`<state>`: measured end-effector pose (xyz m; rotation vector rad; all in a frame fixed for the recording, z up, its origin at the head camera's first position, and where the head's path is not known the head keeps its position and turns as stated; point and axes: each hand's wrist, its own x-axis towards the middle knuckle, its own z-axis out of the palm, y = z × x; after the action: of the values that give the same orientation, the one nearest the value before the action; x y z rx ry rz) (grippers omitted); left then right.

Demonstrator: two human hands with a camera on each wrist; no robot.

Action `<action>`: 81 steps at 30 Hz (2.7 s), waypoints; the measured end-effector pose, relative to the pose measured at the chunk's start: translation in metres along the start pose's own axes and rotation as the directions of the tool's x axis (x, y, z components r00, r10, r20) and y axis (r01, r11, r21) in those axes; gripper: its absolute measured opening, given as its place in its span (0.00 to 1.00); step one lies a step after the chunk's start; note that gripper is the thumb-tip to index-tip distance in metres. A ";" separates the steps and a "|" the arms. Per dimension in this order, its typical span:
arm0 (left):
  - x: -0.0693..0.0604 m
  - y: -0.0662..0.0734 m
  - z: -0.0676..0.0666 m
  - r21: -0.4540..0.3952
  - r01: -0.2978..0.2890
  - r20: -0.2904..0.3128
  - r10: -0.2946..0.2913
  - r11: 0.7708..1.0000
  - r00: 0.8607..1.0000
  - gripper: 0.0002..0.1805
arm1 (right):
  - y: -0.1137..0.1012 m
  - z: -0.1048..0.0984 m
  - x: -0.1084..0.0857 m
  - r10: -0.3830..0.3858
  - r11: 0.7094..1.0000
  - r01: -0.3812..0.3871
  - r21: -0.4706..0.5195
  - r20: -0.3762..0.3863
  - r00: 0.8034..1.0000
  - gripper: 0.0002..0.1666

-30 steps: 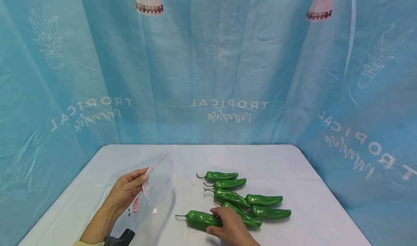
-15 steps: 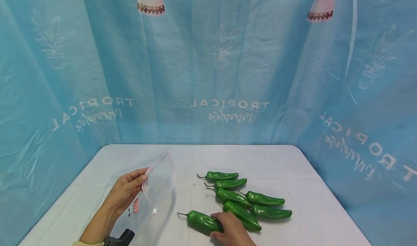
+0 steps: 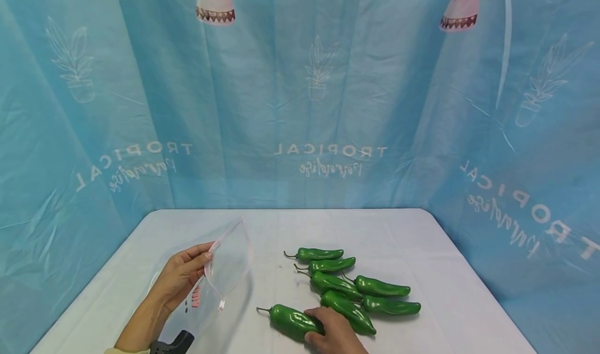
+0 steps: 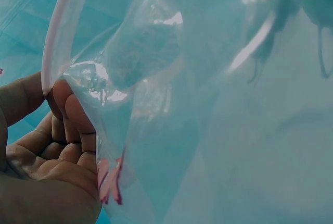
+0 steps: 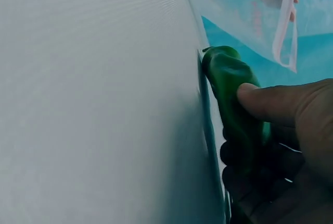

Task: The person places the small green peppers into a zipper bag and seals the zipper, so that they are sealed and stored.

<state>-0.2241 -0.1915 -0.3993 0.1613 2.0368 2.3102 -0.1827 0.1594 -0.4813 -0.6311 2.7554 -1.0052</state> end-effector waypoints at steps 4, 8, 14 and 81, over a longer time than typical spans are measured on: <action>0.000 0.001 0.000 -0.002 -0.004 0.002 0.004 1.000 1.000 0.27 | 0.000 -0.001 -0.001 -0.041 0.998 0.043 0.037 -0.046 0.998 0.28; 0.001 0.001 0.001 -0.012 0.002 -0.011 -0.002 1.000 1.000 0.27 | -0.003 -0.004 -0.001 -0.031 0.996 0.036 0.081 -0.068 0.997 0.28; 0.001 0.001 0.000 -0.013 0.013 -0.019 -0.013 1.000 1.000 0.27 | -0.010 -0.010 0.000 -0.022 0.992 0.034 0.121 -0.097 0.995 0.29; 0.002 0.005 0.016 0.012 0.028 0.000 -0.028 1.000 1.000 0.28 | -0.078 -0.047 0.076 -0.144 0.979 0.173 0.104 -0.239 0.960 0.25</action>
<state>-0.2243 -0.1760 -0.3926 0.1332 2.0402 2.2819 -0.2379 0.1000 -0.3940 -0.7718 2.8434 -1.3532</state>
